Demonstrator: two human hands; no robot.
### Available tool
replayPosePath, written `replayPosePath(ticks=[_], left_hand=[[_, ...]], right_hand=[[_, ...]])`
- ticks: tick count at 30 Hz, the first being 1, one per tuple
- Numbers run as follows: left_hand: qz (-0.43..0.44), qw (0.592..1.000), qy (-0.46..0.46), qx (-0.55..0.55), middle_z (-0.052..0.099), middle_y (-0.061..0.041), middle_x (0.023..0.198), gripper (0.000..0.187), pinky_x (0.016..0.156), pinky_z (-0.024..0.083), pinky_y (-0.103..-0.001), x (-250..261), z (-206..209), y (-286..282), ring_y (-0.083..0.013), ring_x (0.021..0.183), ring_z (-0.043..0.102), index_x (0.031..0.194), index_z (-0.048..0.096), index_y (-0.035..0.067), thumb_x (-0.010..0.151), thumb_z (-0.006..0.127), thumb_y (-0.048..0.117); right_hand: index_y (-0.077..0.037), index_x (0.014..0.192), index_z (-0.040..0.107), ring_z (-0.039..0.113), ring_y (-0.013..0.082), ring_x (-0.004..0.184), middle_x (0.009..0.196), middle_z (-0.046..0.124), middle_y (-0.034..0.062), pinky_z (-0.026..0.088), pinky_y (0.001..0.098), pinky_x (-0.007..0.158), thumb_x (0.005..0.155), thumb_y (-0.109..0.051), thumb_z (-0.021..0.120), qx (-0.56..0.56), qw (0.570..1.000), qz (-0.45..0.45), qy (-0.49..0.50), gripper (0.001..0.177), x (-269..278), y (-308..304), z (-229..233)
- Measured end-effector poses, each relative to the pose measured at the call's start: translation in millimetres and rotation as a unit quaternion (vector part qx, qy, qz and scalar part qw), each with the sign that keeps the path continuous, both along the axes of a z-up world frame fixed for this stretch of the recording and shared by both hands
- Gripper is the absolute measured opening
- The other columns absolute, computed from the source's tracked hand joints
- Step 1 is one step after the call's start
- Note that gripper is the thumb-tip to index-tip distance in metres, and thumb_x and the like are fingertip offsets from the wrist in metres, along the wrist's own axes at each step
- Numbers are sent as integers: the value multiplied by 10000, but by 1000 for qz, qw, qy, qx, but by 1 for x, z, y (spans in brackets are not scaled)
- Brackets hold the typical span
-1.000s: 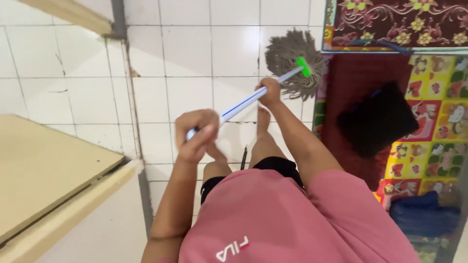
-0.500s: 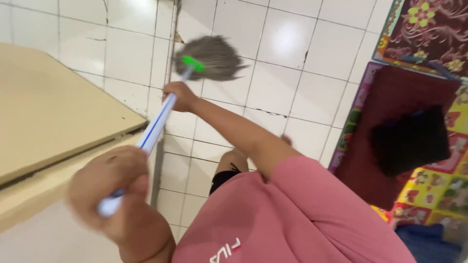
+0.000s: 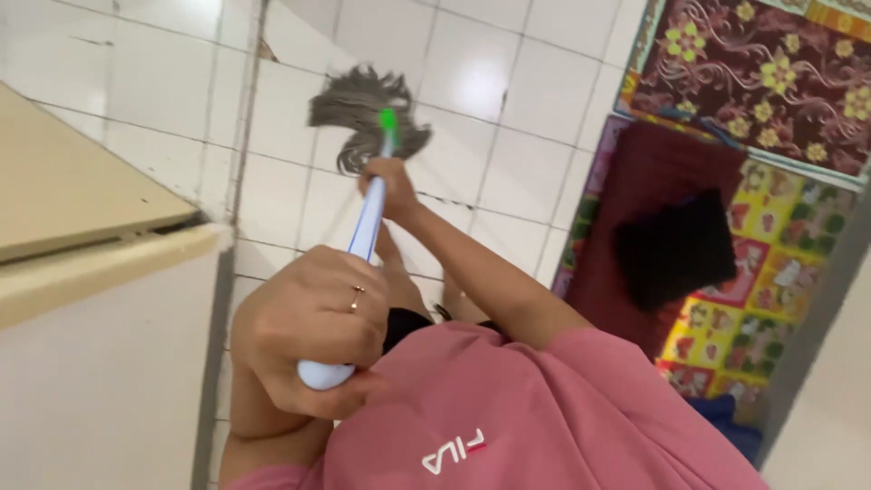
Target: The person mops a tiled floor using a mop, moving it across the surface and then rinsing the mop head in a bucket of water.
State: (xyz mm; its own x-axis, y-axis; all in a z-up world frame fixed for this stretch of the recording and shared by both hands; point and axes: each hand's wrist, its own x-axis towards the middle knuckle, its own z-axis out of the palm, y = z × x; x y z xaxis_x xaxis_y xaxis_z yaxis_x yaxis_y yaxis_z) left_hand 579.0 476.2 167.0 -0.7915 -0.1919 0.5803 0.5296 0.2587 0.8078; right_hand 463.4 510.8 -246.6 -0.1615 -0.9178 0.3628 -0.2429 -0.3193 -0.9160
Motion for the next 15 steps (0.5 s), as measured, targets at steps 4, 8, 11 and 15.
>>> replayPosePath(ticks=[4,8,11,15], left_hand=[[-41,998,16,51,553,-65,701,171,639,496,-396,-40,-19,43,-277,631,582,744,559,45,757,730,40],[-53,988,-39,139,575,-45,680,165,626,481,-352,-83,-54,96,-271,629,574,716,538,64,752,697,91],[-54,982,-74,168,564,-20,638,227,623,470,-332,-90,-83,120,-248,610,591,672,551,82,767,727,190],[32,959,-106,263,555,-72,656,264,618,424,-330,-88,-136,143,-211,627,555,646,518,36,664,708,219]], right_hand=[[-65,727,525,556,319,623,666,555,99,424,446,614,720,5,726,-58,974,-145,165,214,-89,95,-17],[-85,709,503,543,331,626,657,525,105,404,452,627,723,23,719,-24,953,-195,232,241,-173,177,-41],[-83,634,481,565,332,604,610,518,124,420,430,591,741,-6,733,81,957,-202,190,284,-206,217,-62],[-89,666,528,606,363,683,669,588,129,457,486,645,745,-25,721,53,935,-198,290,219,-242,245,-88]])
